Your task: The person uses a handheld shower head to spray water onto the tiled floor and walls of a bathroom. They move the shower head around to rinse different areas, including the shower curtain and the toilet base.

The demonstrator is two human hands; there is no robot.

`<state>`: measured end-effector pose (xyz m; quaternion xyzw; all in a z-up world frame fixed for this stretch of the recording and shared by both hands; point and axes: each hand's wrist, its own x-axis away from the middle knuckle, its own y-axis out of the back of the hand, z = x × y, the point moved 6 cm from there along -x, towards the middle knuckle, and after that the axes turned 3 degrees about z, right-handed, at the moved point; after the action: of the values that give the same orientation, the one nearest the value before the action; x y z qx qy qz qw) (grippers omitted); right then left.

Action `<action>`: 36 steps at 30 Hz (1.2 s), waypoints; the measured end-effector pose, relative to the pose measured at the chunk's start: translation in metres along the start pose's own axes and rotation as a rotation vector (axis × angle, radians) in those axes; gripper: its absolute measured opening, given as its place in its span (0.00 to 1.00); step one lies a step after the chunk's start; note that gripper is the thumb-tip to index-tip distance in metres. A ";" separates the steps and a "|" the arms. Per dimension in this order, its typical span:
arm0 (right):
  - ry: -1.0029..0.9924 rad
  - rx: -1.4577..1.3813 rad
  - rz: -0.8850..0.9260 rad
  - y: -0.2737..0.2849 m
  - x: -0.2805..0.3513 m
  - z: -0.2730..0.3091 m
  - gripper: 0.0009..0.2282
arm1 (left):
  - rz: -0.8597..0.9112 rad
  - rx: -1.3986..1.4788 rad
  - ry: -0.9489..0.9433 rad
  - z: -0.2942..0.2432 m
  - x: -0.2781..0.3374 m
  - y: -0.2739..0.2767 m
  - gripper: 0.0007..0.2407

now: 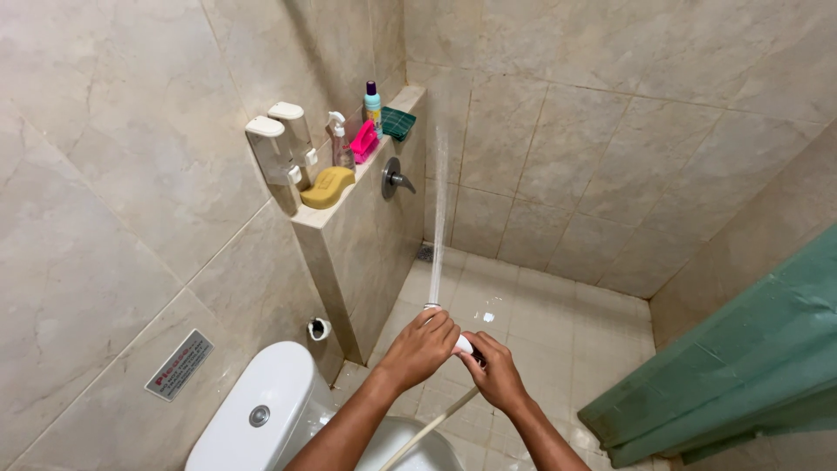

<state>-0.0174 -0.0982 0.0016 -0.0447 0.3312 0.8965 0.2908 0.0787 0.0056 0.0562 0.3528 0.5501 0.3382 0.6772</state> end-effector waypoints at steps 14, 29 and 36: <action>-0.096 -0.052 -0.119 0.023 0.018 -0.011 0.11 | -0.037 -0.072 -0.277 -0.017 -0.027 0.010 0.03; -0.208 -0.066 -0.292 0.038 0.048 -0.026 0.09 | -0.126 0.016 -0.462 -0.034 -0.047 0.004 0.09; -0.197 -0.012 -0.398 0.048 0.064 -0.031 0.10 | -0.111 0.030 -0.537 -0.045 -0.059 -0.002 0.08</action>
<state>-0.0998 -0.1151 -0.0126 -0.0233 0.2804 0.8234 0.4928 0.0253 -0.0405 0.0775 0.4090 0.3743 0.1868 0.8110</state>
